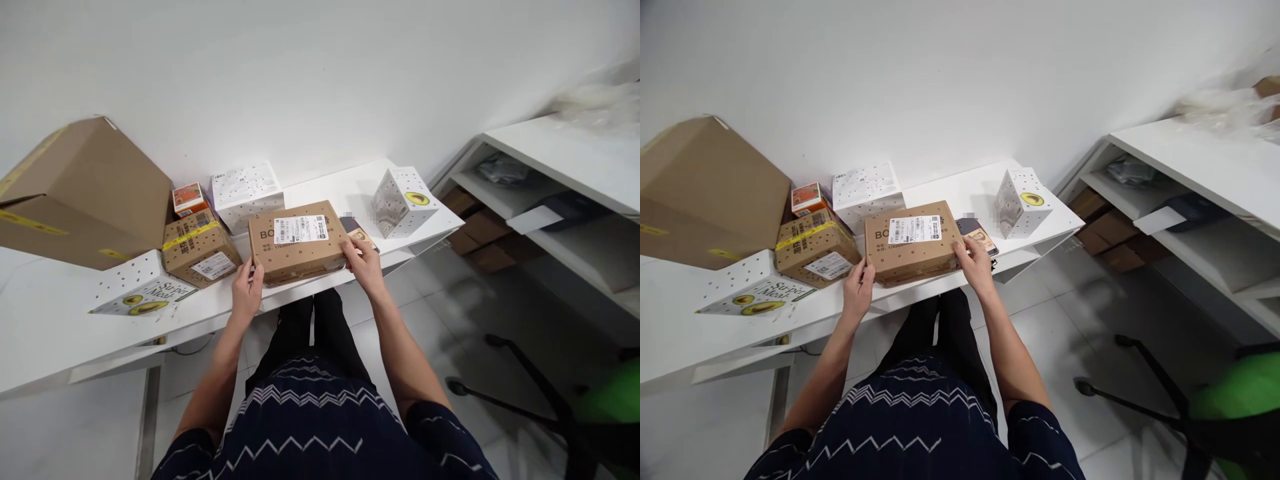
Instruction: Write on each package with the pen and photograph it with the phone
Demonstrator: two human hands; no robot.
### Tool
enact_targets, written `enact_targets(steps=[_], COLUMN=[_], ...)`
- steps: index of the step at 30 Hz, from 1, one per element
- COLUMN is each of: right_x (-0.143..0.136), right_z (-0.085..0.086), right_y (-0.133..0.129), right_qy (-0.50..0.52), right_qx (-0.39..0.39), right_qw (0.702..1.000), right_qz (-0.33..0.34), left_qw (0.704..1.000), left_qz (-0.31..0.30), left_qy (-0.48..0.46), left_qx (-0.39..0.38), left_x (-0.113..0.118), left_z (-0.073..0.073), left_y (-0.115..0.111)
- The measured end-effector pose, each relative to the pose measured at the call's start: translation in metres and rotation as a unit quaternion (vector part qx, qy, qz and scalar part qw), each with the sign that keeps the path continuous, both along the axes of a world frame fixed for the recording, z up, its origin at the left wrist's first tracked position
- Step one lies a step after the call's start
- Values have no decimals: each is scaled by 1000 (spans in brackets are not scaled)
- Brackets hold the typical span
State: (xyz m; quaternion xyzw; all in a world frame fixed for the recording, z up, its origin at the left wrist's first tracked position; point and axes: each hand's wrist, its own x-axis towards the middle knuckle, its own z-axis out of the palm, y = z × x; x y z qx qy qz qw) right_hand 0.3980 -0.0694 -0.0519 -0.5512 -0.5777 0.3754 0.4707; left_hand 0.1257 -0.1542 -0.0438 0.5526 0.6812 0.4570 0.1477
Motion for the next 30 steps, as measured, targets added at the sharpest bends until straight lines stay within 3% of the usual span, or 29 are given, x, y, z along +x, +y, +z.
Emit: enact_targets(steps=[4,14,20,24,30], right_x=[-7,-15,-20,-26,-30], right_z=[-5,-9,-13,-26,-60], right_y=[7,1,-2,-8,-18], right_qy=[-20,11,125,160,94], right_qx=[14,20,-19,-5,-56], right_qw=[999,999,992,987,994], right_qz=[-27,-46,-5,19,10], left_qw=[999,988,983,973,974], left_qz=[1,-4,-33,-44,14], left_qy=[-34,-145,-177,-206,-221], left_qx=[-8,-58,29,92,55], left_x=[-3,-5,-3,-9,-17], left_z=[-9,-12,-9,-32,-75], left_y=[6,7,1,-5,-20])
